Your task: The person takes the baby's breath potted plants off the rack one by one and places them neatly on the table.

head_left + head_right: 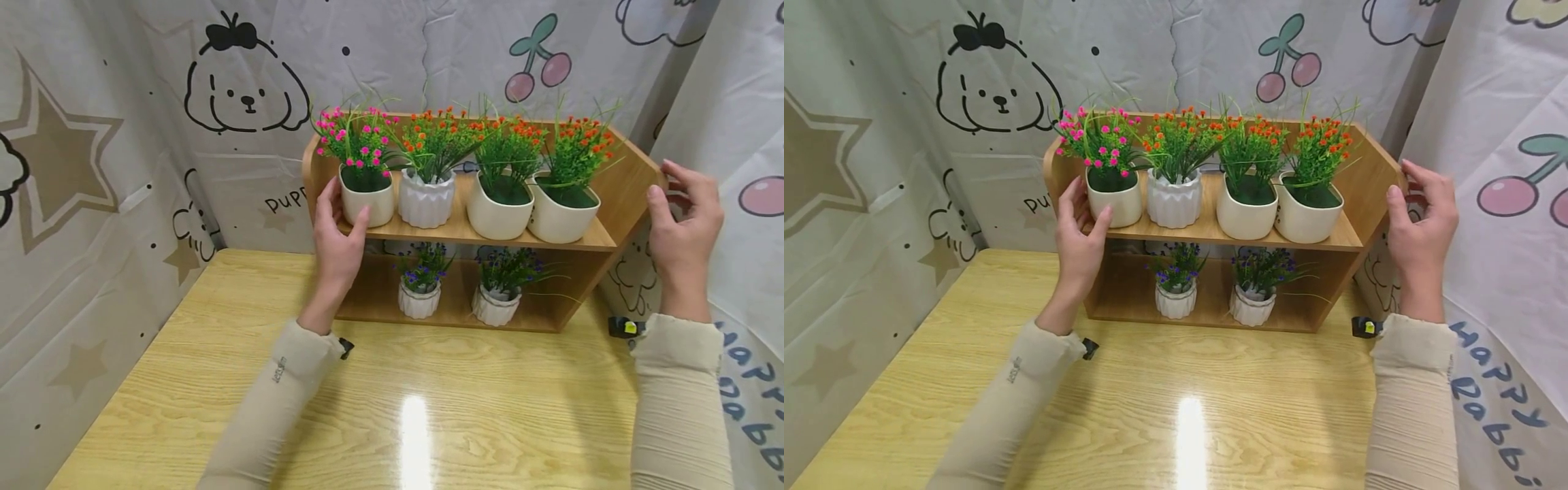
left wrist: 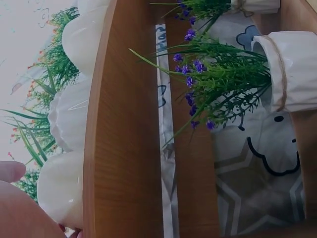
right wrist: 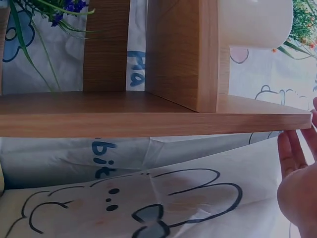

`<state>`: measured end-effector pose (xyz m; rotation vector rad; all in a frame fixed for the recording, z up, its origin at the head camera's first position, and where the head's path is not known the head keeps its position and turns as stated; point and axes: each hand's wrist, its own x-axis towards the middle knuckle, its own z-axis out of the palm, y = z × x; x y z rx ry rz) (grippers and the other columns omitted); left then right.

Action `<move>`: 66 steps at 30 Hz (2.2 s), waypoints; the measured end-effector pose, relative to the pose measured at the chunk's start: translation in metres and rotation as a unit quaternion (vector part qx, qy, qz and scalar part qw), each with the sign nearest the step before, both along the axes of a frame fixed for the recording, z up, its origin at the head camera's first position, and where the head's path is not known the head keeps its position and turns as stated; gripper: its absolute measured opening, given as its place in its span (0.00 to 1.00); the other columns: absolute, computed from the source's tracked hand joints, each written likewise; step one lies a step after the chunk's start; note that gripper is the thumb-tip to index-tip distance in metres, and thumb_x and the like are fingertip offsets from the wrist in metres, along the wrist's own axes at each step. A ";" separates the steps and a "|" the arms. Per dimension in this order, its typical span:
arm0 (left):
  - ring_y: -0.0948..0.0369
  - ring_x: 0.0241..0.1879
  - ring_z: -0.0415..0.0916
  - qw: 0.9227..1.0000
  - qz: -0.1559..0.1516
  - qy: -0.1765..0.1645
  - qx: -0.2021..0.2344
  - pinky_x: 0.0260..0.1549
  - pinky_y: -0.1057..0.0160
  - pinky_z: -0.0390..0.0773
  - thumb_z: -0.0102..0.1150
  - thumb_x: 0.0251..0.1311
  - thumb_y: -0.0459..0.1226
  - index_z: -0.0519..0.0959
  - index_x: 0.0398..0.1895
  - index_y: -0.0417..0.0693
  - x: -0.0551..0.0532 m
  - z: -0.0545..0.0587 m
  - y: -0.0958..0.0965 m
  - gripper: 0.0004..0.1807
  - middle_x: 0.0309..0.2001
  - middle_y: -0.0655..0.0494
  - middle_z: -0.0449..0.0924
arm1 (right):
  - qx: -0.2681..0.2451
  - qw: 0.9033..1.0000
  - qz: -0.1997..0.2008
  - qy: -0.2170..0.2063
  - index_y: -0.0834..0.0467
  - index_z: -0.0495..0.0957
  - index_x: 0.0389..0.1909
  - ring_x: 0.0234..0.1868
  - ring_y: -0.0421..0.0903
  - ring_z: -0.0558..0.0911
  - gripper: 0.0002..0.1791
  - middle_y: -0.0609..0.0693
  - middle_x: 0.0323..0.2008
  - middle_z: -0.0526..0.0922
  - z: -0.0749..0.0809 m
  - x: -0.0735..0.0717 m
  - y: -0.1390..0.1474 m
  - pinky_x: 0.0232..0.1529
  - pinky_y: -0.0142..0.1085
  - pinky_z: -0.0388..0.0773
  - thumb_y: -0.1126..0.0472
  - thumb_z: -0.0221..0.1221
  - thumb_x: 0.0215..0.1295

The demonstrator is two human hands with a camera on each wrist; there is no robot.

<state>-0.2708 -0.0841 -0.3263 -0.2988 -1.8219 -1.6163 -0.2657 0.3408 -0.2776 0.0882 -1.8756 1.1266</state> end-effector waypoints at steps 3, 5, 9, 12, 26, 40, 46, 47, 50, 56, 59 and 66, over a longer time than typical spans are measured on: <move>0.59 0.63 0.63 1.000 0.018 -0.010 0.000 0.63 0.58 0.65 0.61 0.62 0.41 0.57 0.71 0.44 -0.010 -0.008 0.000 0.37 0.67 0.49 0.62 | -0.022 1.000 0.007 0.001 0.53 0.79 0.55 0.51 0.40 0.75 0.18 0.42 0.51 0.76 -0.003 -0.003 0.002 0.54 0.29 0.73 0.64 0.55 0.66; 0.63 0.63 0.63 0.999 0.027 -0.022 0.000 0.63 0.63 0.65 0.62 0.61 0.44 0.57 0.72 0.47 -0.012 -0.009 0.001 0.39 0.68 0.53 0.62 | -0.041 0.999 0.015 0.001 0.54 0.79 0.55 0.51 0.41 0.76 0.17 0.43 0.51 0.76 -0.005 -0.005 0.003 0.53 0.29 0.74 0.65 0.56 0.66; 0.68 0.65 0.61 0.998 0.042 -0.047 -0.007 0.65 0.67 0.62 0.63 0.59 0.49 0.55 0.73 0.50 -0.016 -0.009 0.003 0.42 0.69 0.58 0.60 | -0.070 0.997 0.039 0.007 0.56 0.79 0.54 0.52 0.45 0.77 0.17 0.48 0.53 0.76 -0.009 -0.011 0.008 0.54 0.30 0.74 0.66 0.56 0.65; 0.67 0.66 0.60 0.996 0.056 -0.064 -0.017 0.65 0.67 0.62 0.64 0.57 0.51 0.54 0.73 0.50 -0.019 -0.009 0.004 0.45 0.70 0.57 0.60 | -0.082 0.995 0.057 0.018 0.58 0.79 0.54 0.52 0.47 0.77 0.17 0.50 0.54 0.75 -0.013 -0.017 0.013 0.54 0.31 0.75 0.67 0.57 0.64; 0.58 0.66 0.62 0.985 0.130 -0.095 -0.067 0.65 0.57 0.61 0.67 0.51 0.57 0.57 0.72 0.47 -0.029 -0.007 0.010 0.50 0.68 0.52 0.64 | -0.094 0.993 0.069 0.032 0.58 0.80 0.53 0.53 0.48 0.77 0.16 0.52 0.54 0.75 -0.017 -0.020 0.015 0.52 0.32 0.74 0.67 0.58 0.64; 0.59 0.63 0.64 0.983 0.139 -0.088 -0.085 0.62 0.54 0.64 0.67 0.48 0.60 0.56 0.73 0.51 -0.028 -0.008 0.011 0.51 0.66 0.55 0.65 | -0.085 0.994 0.057 0.030 0.57 0.79 0.54 0.51 0.46 0.77 0.16 0.50 0.54 0.75 -0.017 -0.021 0.015 0.49 0.31 0.74 0.66 0.58 0.65; 0.57 0.61 0.66 0.973 0.172 -0.103 -0.114 0.60 0.49 0.65 0.72 0.41 0.60 0.56 0.73 0.53 -0.032 -0.007 0.013 0.56 0.64 0.55 0.68 | -0.080 0.995 0.054 0.029 0.57 0.79 0.54 0.51 0.45 0.77 0.16 0.50 0.54 0.75 -0.017 -0.020 0.014 0.49 0.31 0.74 0.65 0.58 0.65; 0.57 0.61 0.66 0.972 0.176 -0.107 -0.115 0.60 0.50 0.66 0.72 0.42 0.60 0.57 0.72 0.53 -0.033 -0.007 0.013 0.55 0.64 0.55 0.68 | -0.080 0.995 0.054 0.028 0.57 0.79 0.54 0.52 0.46 0.77 0.16 0.50 0.54 0.75 -0.017 -0.020 0.014 0.49 0.31 0.73 0.65 0.58 0.65; 0.57 0.60 0.68 0.971 0.183 -0.102 -0.114 0.59 0.51 0.67 0.72 0.43 0.59 0.59 0.71 0.52 -0.033 -0.009 0.012 0.53 0.63 0.55 0.70 | -0.078 0.995 0.052 0.025 0.56 0.79 0.54 0.52 0.46 0.77 0.17 0.50 0.54 0.75 -0.019 -0.022 0.016 0.49 0.31 0.74 0.65 0.58 0.65; 0.57 0.59 0.68 0.975 0.178 -0.073 -0.109 0.59 0.53 0.68 0.72 0.43 0.57 0.61 0.70 0.51 -0.028 -0.010 0.013 0.51 0.62 0.54 0.71 | -0.064 0.997 0.039 0.020 0.54 0.79 0.55 0.52 0.45 0.77 0.17 0.48 0.55 0.75 -0.027 -0.030 0.026 0.48 0.30 0.73 0.64 0.58 0.66; 0.57 0.59 0.67 0.978 0.172 -0.061 -0.104 0.58 0.54 0.68 0.73 0.43 0.56 0.62 0.70 0.50 -0.022 -0.010 0.014 0.51 0.62 0.54 0.71 | -0.058 0.997 0.037 0.019 0.54 0.79 0.55 0.52 0.45 0.77 0.17 0.47 0.55 0.75 -0.028 -0.031 0.028 0.48 0.30 0.73 0.64 0.58 0.66; 0.58 0.58 0.67 0.980 0.164 -0.060 -0.100 0.57 0.55 0.69 0.72 0.43 0.57 0.61 0.71 0.52 -0.012 -0.010 0.013 0.51 0.62 0.55 0.70 | -0.059 0.998 0.031 0.020 0.54 0.79 0.55 0.52 0.44 0.77 0.17 0.47 0.54 0.75 -0.027 -0.029 0.026 0.48 0.30 0.73 0.64 0.58 0.66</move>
